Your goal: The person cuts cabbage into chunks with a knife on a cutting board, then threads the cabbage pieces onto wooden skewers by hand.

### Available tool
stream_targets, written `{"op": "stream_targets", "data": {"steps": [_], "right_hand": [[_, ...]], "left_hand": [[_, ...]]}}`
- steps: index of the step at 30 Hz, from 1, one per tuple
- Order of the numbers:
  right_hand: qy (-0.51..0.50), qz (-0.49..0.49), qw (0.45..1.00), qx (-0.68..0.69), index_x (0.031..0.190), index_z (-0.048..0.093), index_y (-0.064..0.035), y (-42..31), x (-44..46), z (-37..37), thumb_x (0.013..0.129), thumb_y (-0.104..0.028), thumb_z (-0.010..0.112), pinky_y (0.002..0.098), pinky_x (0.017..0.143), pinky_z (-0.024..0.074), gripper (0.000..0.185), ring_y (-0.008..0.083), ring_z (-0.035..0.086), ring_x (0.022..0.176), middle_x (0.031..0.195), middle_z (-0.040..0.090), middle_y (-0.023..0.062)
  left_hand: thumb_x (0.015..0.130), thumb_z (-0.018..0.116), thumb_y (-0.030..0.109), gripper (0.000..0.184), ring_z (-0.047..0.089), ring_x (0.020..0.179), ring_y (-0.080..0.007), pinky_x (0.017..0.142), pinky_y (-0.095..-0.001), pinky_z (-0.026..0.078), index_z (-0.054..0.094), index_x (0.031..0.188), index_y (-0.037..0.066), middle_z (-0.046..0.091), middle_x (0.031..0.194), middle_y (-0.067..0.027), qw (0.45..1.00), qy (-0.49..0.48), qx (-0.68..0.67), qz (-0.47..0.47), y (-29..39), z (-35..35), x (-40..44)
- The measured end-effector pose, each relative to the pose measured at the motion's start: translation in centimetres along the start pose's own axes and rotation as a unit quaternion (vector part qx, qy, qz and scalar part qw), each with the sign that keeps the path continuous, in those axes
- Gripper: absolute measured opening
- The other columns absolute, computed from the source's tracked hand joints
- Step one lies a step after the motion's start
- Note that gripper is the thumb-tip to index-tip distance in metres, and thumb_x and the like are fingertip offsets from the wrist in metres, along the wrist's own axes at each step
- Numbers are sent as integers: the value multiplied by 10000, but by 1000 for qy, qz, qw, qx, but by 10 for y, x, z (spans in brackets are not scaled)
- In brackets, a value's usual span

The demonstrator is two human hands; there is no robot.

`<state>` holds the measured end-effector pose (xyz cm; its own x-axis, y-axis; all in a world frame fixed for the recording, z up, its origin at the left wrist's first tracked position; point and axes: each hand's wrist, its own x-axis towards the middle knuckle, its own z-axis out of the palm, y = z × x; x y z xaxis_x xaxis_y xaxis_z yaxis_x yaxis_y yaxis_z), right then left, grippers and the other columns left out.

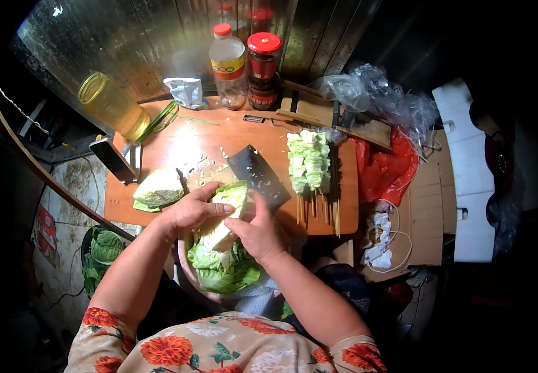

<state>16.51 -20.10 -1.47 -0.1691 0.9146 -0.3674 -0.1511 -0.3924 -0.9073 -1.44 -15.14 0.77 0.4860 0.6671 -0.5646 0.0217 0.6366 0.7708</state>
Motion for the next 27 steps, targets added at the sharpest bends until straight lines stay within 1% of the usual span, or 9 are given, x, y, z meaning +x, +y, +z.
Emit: {"op": "stream_targets", "data": {"steps": [5,9,13,15,19,23,25,26,27], "right_hand": [[-12,70,993,93,1361,366,-45,-14,-2,1,800,-59,693,345,964,460,650,180,550,1096,1197,547,96],[3,117,985,129,1253,451,-22,-1,10,-2,791,-147,734,358,890,500,556,220,577,1036,1150,572,119],[37,138,970,196,1222,459,-32,-1,15,-2,791,-171,737,410,866,517,531,239,585,1033,1141,568,122],[48,163,964,206,1212,447,-39,3,20,0,795,-180,735,430,906,493,526,256,569,1066,1164,556,133],[57,188,950,242,1237,423,-41,23,25,7,807,-233,736,478,921,468,566,283,521,1145,1213,530,152],[27,235,958,160,1271,440,-41,44,30,8,841,-316,696,497,896,475,571,284,517,1151,1274,517,142],[36,253,966,-21,1296,478,-64,33,31,13,923,-336,599,508,898,488,477,294,555,1153,1255,566,114],[13,254,962,-94,1260,526,-48,23,31,10,896,-368,598,436,823,524,490,258,620,1023,1231,586,121],[12,255,962,-95,1260,526,-48,19,35,6,896,-368,598,436,823,524,490,258,620,1023,1231,586,121]], "left_hand": [[857,726,116,453,638,979,-185,856,-310,532,532,1254,16,647,1091,-98,997,-30,-66,-14,-3,-7,6],[857,727,125,392,653,976,-195,860,-317,541,581,1196,-4,658,1105,-116,994,26,-81,-66,1,-7,6],[821,741,125,504,624,1056,-215,952,-348,493,534,1265,5,637,1146,-134,982,23,-183,-33,-6,-21,2],[787,729,54,593,614,1076,-224,979,-356,474,477,1322,20,619,1174,-141,982,-37,-185,2,-8,-25,-5],[753,689,-15,661,632,1025,-230,888,-337,523,429,1359,20,611,1181,-146,989,-18,-147,-16,-21,-34,-2],[779,600,-38,543,650,975,-223,856,-324,535,483,1307,4,642,1093,-131,991,88,-56,-80,-28,-38,7],[773,610,-18,464,654,916,-219,823,-325,539,538,1231,-4,651,1025,-120,990,105,-62,-70,-35,-42,13],[754,658,25,474,648,886,-214,773,-323,534,540,1211,-14,651,1012,-122,987,127,-62,-74,-35,-45,17],[735,707,68,495,642,857,-210,723,-322,529,541,1191,-25,650,999,-124,984,149,-63,-78,-36,-47,19]]}}
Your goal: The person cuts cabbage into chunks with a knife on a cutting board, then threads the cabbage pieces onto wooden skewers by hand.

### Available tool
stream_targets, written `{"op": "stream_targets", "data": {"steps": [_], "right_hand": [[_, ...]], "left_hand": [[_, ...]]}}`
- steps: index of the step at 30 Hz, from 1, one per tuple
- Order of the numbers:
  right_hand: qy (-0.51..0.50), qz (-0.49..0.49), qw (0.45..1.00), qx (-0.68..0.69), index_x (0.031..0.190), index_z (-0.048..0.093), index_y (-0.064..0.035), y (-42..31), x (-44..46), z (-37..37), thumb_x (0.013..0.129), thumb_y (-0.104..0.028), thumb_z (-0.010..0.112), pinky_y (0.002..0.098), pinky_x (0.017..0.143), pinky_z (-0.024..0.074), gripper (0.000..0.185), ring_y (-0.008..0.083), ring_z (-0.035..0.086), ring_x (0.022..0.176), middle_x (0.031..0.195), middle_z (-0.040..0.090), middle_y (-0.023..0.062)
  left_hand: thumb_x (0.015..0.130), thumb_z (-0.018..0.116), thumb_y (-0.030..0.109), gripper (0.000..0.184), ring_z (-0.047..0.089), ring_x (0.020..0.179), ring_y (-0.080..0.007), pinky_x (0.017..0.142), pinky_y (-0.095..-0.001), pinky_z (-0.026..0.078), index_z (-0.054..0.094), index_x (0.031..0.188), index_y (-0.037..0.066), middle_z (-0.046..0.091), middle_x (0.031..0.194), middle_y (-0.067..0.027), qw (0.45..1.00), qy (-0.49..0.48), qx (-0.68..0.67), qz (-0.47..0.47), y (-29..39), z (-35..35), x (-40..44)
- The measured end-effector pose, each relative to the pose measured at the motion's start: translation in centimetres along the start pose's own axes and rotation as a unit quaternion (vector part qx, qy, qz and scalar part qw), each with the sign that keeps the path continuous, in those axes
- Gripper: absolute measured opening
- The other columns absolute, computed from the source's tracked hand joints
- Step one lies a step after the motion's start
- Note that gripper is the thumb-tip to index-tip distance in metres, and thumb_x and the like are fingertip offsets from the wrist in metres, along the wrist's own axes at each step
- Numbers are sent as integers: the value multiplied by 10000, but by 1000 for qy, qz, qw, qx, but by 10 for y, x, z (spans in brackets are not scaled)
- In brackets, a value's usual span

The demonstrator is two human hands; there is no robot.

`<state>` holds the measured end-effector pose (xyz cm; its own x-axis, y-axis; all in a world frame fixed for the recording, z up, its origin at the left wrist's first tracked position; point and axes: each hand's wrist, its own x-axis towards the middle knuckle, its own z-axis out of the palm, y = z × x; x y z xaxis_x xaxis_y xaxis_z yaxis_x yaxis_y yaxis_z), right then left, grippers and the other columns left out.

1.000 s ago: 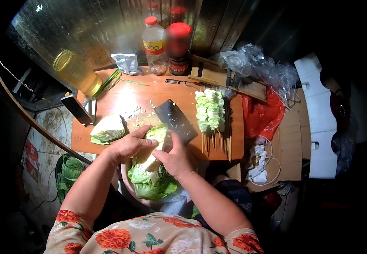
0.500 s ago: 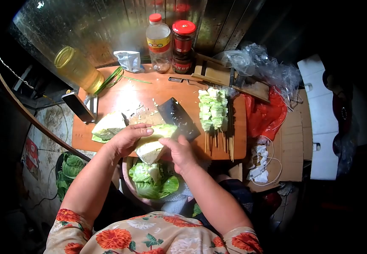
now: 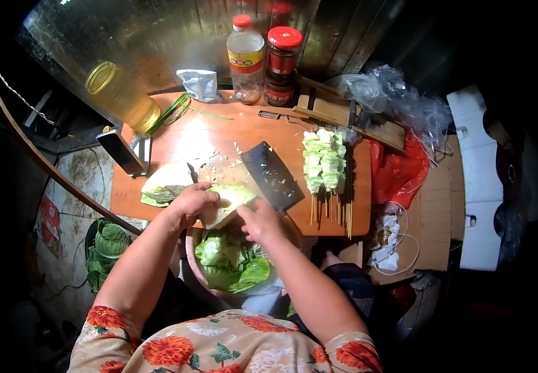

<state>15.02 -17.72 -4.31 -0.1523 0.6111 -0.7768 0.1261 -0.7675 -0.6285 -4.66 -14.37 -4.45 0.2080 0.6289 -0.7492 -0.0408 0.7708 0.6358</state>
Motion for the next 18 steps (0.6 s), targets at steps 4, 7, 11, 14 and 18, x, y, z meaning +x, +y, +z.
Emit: {"op": "stream_targets", "data": {"steps": [4,7,11,14,18], "right_hand": [[155,-169,927,-297,1184,583,-42,-2,-2,-5,780,-204,669,325,714,538,444,213,657,664,1119,622,142],[85,-355,886,-287,1152,575,-52,-6,-10,9,738,-90,702,439,803,501,435,349,611,869,1077,571,151],[95,-467,811,-340,1134,586,-67,7,9,26,723,-113,731,398,796,496,438,314,600,900,1073,559,133],[92,-431,820,-365,1163,593,-75,0,16,23,757,-112,721,324,726,535,428,172,612,694,1155,523,127],[83,-442,825,-343,1139,603,-47,-5,25,20,748,-92,720,312,718,534,411,158,600,646,1113,539,131]], "left_hand": [[726,723,88,510,643,849,-224,720,-340,533,539,1188,-22,648,992,-136,1000,-9,5,-3,1,-1,3],[727,726,95,543,642,858,-232,735,-354,534,522,1220,-9,646,996,-139,999,48,18,1,8,5,-10],[787,652,20,510,657,877,-236,783,-374,558,481,1268,-4,650,1019,-116,998,55,-39,18,0,-8,-4],[790,632,-6,536,655,920,-245,822,-382,551,479,1304,9,646,1057,-121,992,15,-123,13,0,-19,-10],[800,592,-70,547,632,1003,-236,888,-360,524,478,1328,12,634,1099,-121,986,-71,-137,59,-6,-32,-7]]}}
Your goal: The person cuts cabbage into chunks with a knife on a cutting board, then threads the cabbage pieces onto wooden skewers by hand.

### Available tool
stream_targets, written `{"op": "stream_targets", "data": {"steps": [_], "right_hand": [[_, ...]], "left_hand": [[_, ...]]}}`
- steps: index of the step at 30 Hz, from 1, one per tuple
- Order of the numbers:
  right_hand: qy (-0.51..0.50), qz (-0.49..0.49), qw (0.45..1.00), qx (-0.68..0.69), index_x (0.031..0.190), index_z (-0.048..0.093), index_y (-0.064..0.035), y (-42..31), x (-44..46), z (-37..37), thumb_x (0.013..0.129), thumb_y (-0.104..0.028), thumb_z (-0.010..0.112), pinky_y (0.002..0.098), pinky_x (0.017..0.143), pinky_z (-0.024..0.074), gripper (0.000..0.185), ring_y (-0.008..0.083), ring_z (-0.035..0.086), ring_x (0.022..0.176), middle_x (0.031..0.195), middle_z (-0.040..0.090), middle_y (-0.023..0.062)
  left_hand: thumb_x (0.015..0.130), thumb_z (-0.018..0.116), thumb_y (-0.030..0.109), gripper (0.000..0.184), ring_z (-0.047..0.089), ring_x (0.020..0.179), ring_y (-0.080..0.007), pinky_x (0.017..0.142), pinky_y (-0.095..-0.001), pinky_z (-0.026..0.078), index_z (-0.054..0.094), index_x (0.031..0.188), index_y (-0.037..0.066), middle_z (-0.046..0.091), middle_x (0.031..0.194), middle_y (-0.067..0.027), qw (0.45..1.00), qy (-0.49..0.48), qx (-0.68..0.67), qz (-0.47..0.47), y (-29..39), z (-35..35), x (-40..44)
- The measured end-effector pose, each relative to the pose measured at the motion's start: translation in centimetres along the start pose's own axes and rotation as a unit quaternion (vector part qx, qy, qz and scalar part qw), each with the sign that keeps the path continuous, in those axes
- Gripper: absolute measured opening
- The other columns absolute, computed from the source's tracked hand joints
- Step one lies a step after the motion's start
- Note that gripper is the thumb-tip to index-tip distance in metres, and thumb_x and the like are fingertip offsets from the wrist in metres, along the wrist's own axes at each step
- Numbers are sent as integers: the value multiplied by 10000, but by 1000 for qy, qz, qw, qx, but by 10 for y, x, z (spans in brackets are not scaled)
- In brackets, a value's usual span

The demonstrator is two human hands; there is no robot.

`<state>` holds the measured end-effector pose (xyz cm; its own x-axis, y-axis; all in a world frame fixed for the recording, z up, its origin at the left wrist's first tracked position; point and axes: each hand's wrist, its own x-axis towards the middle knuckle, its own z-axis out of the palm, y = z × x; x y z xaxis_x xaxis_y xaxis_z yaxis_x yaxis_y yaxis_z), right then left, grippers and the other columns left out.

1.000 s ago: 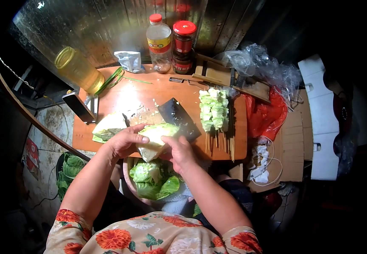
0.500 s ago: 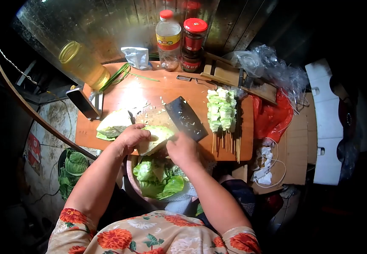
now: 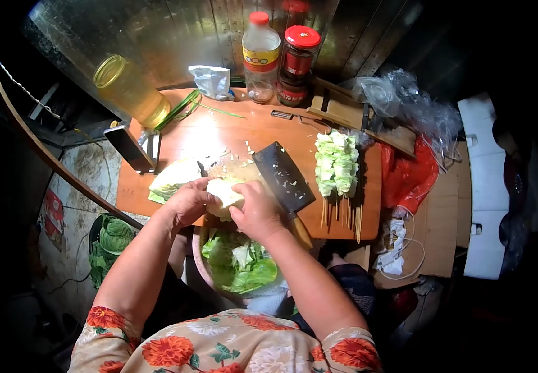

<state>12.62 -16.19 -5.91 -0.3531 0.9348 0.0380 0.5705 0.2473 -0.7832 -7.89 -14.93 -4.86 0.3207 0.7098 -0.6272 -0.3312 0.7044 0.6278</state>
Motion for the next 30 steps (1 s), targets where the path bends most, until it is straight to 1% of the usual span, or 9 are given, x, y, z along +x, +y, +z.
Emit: {"op": "stream_targets", "data": {"steps": [6,8,12,14,17,19,21,23,30], "right_hand": [[-15,13,1000,-8,1149,585,-24,-4,2,-3,734,-121,737,320,715,535,452,170,614,652,1108,536,141],[-21,15,1000,-10,1160,575,-21,-4,2,-4,731,-132,743,324,716,535,474,177,618,656,1114,532,144],[-30,16,999,-12,1170,560,-14,-3,2,-4,733,-164,759,331,720,537,503,184,623,663,1128,526,153],[-31,17,999,-12,1164,561,-13,-3,2,-5,738,-173,763,330,718,537,498,181,623,664,1128,525,154],[-39,25,999,18,1153,560,-8,-2,2,-5,746,-202,770,325,718,538,498,174,623,673,1130,524,150],[-33,56,997,41,1103,596,-73,-3,2,-5,716,-282,785,392,932,458,478,314,553,1064,1115,568,139],[-30,52,998,33,1101,596,-71,-5,2,-5,719,-288,785,389,931,458,478,310,553,1064,1115,568,137],[-26,49,998,25,1099,596,-68,-8,1,-6,723,-294,785,387,930,459,478,306,554,1063,1116,569,135],[-16,46,999,23,1058,605,-55,-1,4,-5,725,-319,785,382,908,469,462,305,569,1032,1077,581,136]], "left_hand": [[823,600,-99,623,621,993,-212,876,-325,517,399,1404,3,602,1147,-111,999,-16,32,21,2,2,-4],[828,588,-98,649,620,997,-203,873,-316,517,363,1429,1,588,1160,-117,995,-9,95,29,5,7,-8],[823,580,-103,655,627,981,-197,862,-306,521,359,1431,0,594,1143,-125,994,-9,110,24,7,9,-12],[751,613,-99,768,629,971,-210,824,-300,530,307,1452,-23,594,1184,-146,994,-23,105,31,5,6,-10],[737,623,-92,755,640,923,-196,773,-280,539,343,1434,-22,610,1150,-137,990,-11,134,43,4,7,-10],[732,626,-91,742,643,905,-189,759,-273,540,361,1423,-22,618,1130,-135,988,-9,145,51,2,7,-8],[728,628,-90,730,647,886,-183,744,-266,541,380,1411,-23,627,1110,-133,986,-6,155,59,1,7,-8],[785,603,-110,673,647,900,-171,814,-283,530,385,1414,-7,645,1024,-117,981,-8,185,57,1,7,-9],[784,596,-112,671,641,904,-164,822,-282,526,387,1413,-11,637,1048,-114,976,-8,201,78,2,14,-12]]}}
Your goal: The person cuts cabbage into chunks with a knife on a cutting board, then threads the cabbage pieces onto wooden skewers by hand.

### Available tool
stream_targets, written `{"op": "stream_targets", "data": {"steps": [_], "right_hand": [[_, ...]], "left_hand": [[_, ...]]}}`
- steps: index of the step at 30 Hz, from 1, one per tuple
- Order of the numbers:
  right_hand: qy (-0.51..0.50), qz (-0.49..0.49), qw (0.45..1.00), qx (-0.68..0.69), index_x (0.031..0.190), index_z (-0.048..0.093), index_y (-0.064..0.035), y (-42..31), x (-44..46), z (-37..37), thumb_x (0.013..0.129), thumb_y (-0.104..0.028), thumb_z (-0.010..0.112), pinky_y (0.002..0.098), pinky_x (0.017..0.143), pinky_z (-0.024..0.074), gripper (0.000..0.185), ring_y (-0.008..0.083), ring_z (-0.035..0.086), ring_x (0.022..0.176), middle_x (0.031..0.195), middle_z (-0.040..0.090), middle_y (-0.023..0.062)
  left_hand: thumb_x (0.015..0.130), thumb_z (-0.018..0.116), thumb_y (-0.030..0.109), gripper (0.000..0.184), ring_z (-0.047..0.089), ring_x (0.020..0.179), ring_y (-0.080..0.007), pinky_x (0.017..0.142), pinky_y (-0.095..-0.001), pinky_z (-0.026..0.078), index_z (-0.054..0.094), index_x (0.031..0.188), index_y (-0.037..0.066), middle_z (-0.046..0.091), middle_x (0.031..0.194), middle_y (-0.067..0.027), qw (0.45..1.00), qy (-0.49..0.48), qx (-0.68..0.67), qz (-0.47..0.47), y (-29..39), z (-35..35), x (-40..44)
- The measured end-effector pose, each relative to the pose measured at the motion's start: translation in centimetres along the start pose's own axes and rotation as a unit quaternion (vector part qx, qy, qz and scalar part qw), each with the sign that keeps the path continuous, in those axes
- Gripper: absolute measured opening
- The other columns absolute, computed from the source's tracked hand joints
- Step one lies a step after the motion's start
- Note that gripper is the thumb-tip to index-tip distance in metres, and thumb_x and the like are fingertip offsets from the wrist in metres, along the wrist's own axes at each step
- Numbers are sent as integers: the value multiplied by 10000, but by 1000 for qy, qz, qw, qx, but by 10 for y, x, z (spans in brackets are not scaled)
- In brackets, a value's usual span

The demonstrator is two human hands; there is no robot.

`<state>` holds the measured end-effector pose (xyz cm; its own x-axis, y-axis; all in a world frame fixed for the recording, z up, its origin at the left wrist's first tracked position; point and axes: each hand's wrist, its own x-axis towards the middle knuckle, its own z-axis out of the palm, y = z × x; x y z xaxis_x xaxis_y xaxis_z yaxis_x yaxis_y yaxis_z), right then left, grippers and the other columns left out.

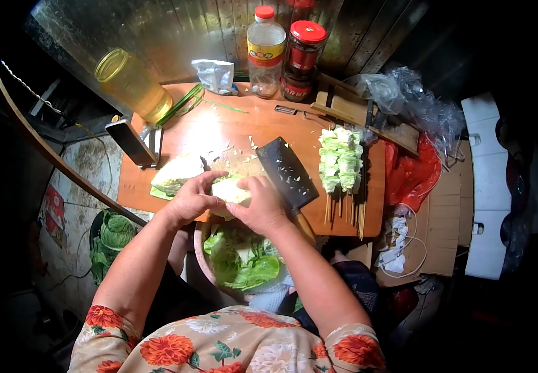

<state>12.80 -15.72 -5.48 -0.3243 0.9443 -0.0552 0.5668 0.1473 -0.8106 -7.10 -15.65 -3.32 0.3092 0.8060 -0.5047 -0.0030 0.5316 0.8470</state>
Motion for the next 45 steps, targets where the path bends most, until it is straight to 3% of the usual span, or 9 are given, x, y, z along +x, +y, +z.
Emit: {"op": "stream_targets", "data": {"steps": [5,16,24,28,30,33,36,37,45], "right_hand": [[-10,-47,998,-44,1101,560,-21,1,0,-4,745,-275,776,395,856,508,488,328,594,978,1144,540,186],[55,-75,981,-169,1049,544,-64,-19,-8,4,726,-201,657,448,719,509,368,352,597,850,993,548,152],[76,-22,988,-131,1039,589,-43,7,-8,-19,760,-162,590,455,801,507,303,400,601,875,988,608,202],[93,-31,992,-81,1008,629,-31,16,-6,-22,748,-115,623,386,721,529,274,320,637,807,960,636,169],[91,64,994,-20,1033,636,-28,14,-6,-23,755,-110,635,347,686,530,290,255,631,724,939,637,144],[112,22,993,-7,1076,636,-29,8,-4,-21,764,-106,654,317,657,525,322,213,612,667,951,634,127],[129,-86,984,-84,1099,630,-25,-7,-6,-19,773,-97,664,329,668,532,335,230,623,677,999,629,140],[97,-79,990,-71,1109,608,-35,-14,-8,-17,790,-133,615,422,828,511,333,353,613,950,1060,615,168],[46,-72,988,-127,1179,578,-26,-21,-15,-10,818,-131,577,450,873,491,376,366,601,1002,1142,596,166]], "left_hand": [[773,598,-108,682,641,923,-164,828,-283,527,385,1414,-15,632,1064,-116,999,1,41,1,3,1,-1],[747,666,-26,707,646,809,-157,738,-262,520,400,1402,-25,652,933,-97,994,19,109,-7,11,3,1],[759,641,-54,675,650,872,-189,770,-286,538,407,1391,-20,638,1036,-139,997,10,78,-13,1,-4,8],[786,627,-61,660,648,939,-220,805,-319,551,391,1400,-9,623,1102,-148,998,-1,39,-54,8,-4,6],[796,623,-60,655,647,950,-223,810,-327,552,386,1404,-5,623,1103,-144,998,1,25,-61,8,-4,6],[803,615,-62,645,648,950,-226,819,-333,553,389,1404,2,622,1103,-141,998,6,-23,-67,7,-2,6],[805,613,-65,640,649,942,-219,805,-324,553,395,1401,9,625,1092,-132,997,19,-35,-70,10,1,6],[802,615,-62,643,649,942,-213,799,-322,551,395,1402,10,628,1085,-129,997,7,-44,-68,11,2,5],[789,627,-40,664,644,901,-187,773,-308,545,384,1405,12,637,1047,-116,996,11,-30,-78,14,9,5]]}}
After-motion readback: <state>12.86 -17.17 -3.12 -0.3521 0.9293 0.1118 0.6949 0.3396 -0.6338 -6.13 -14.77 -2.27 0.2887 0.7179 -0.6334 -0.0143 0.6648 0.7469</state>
